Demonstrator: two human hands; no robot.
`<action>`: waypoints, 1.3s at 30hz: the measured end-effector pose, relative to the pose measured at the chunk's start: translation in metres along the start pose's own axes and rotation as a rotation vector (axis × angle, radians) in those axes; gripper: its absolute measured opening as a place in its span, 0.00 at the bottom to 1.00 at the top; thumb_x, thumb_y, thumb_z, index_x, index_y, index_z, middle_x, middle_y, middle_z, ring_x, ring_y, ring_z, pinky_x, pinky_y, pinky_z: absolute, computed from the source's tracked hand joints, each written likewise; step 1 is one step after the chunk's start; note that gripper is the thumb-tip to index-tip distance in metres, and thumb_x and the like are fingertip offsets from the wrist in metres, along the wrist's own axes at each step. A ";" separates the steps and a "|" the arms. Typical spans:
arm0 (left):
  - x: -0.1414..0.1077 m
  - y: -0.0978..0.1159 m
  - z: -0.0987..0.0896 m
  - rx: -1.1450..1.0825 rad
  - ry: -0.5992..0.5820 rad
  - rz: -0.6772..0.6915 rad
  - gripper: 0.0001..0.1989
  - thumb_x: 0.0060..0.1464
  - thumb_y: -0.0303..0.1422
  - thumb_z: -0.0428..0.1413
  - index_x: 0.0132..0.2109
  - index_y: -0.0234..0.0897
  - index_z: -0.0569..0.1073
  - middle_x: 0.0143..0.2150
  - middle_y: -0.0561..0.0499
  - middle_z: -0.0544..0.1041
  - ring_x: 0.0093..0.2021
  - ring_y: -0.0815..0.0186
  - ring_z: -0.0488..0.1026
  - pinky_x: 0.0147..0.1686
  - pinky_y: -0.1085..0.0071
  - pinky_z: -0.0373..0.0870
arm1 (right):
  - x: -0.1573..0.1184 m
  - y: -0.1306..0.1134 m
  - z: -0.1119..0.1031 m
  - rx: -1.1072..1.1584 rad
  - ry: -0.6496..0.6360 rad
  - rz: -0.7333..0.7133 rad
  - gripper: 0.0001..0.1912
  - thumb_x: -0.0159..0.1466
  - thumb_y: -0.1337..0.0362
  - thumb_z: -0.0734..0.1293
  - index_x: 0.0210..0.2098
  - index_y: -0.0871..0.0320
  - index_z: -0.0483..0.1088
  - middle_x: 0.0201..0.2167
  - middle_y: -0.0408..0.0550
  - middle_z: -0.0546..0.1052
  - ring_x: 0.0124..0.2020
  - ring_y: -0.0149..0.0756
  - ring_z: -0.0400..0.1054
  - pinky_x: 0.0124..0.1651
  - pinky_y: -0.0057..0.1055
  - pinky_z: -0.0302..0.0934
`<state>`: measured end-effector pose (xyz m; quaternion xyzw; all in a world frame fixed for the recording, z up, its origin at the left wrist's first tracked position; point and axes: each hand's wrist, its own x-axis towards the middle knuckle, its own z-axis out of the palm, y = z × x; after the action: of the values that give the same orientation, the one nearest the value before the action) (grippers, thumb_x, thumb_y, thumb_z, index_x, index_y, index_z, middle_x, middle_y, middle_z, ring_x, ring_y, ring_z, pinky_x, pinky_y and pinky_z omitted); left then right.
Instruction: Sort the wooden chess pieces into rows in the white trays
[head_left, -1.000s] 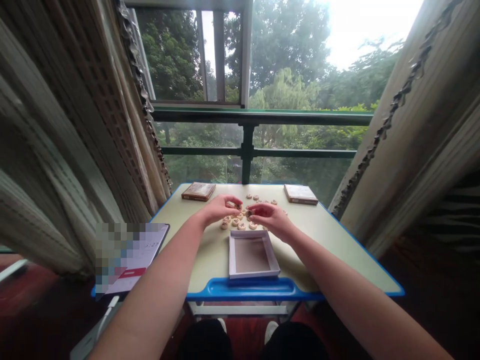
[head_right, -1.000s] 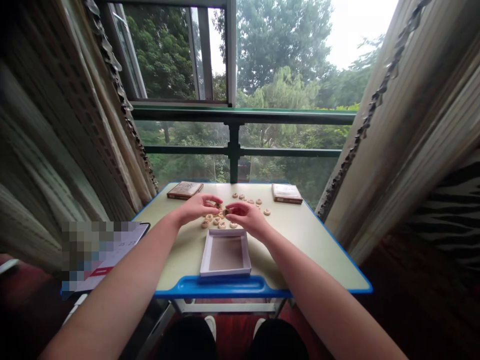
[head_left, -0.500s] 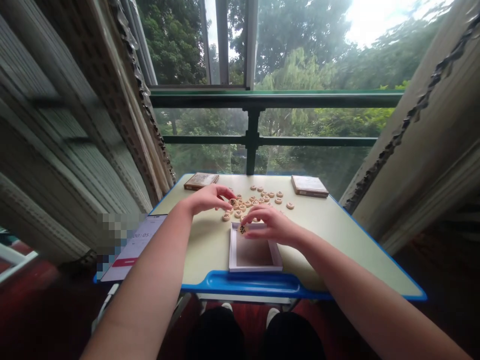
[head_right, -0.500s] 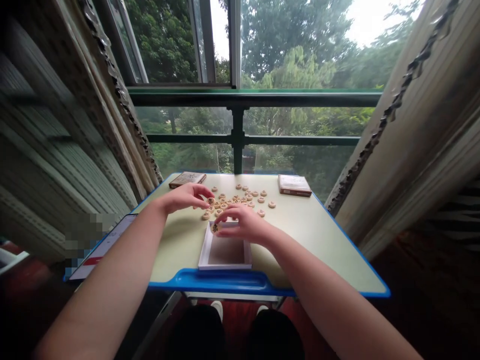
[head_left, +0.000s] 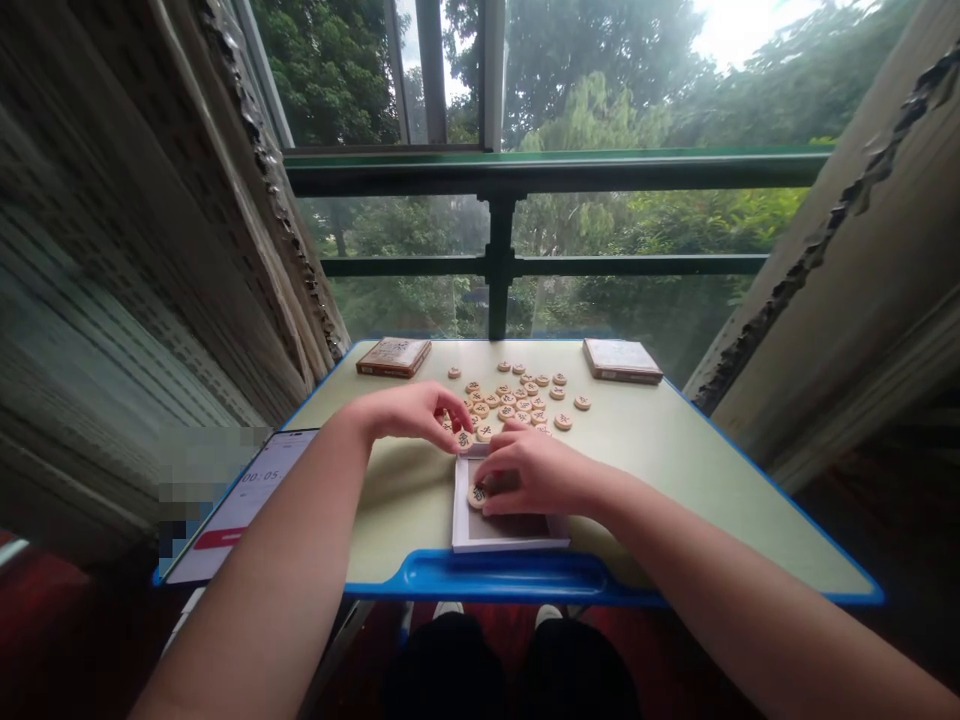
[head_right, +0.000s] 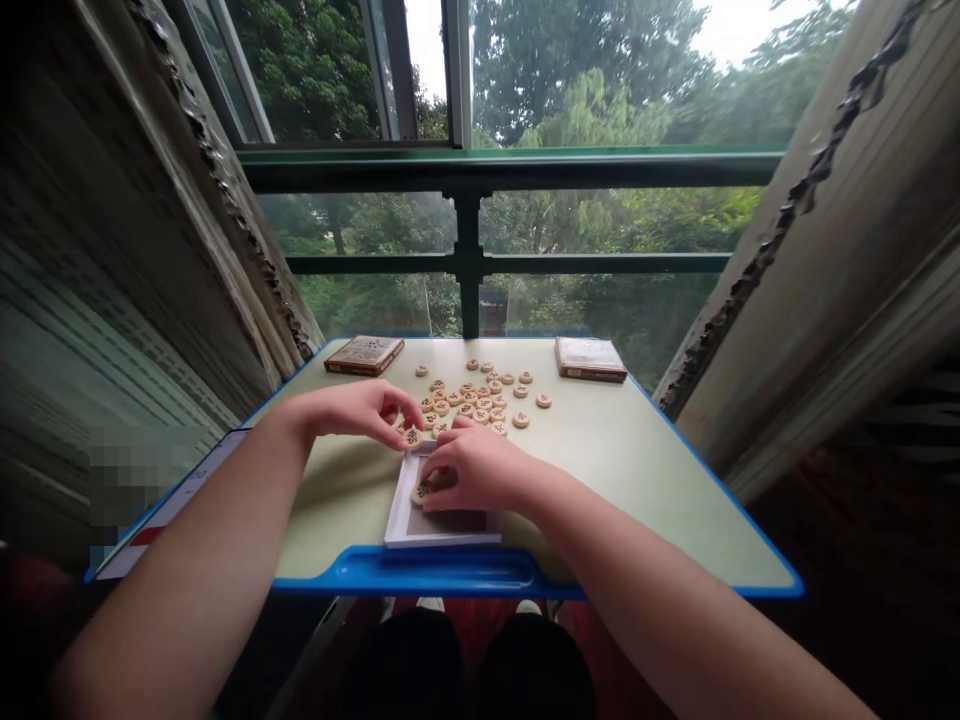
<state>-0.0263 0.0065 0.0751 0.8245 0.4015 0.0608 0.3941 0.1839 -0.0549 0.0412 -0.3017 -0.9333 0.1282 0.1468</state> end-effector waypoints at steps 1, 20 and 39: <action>0.001 0.001 0.002 0.031 -0.021 0.007 0.20 0.34 0.39 0.65 0.38 0.38 0.78 0.22 0.57 0.69 0.26 0.70 0.64 0.26 0.76 0.58 | 0.000 0.000 -0.001 0.002 0.000 0.000 0.13 0.53 0.57 0.70 0.36 0.54 0.77 0.28 0.46 0.73 0.31 0.33 0.61 0.41 0.32 0.54; 0.006 0.006 0.006 0.139 -0.137 0.040 0.22 0.37 0.43 0.62 0.41 0.36 0.77 0.26 0.55 0.65 0.27 0.71 0.60 0.26 0.75 0.54 | -0.001 0.001 -0.002 -0.010 0.037 -0.019 0.09 0.53 0.59 0.70 0.29 0.58 0.75 0.26 0.46 0.73 0.29 0.32 0.60 0.39 0.32 0.55; 0.017 0.008 0.022 -0.059 -0.086 -0.165 0.11 0.39 0.35 0.56 0.31 0.34 0.74 0.21 0.54 0.70 0.22 0.71 0.65 0.19 0.77 0.58 | 0.000 0.009 0.001 -0.108 0.109 0.002 0.08 0.58 0.65 0.66 0.37 0.56 0.76 0.28 0.48 0.73 0.32 0.34 0.60 0.38 0.31 0.54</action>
<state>-0.0006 0.0017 0.0621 0.7784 0.4489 0.0046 0.4389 0.1883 -0.0479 0.0369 -0.3167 -0.9292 0.0612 0.1807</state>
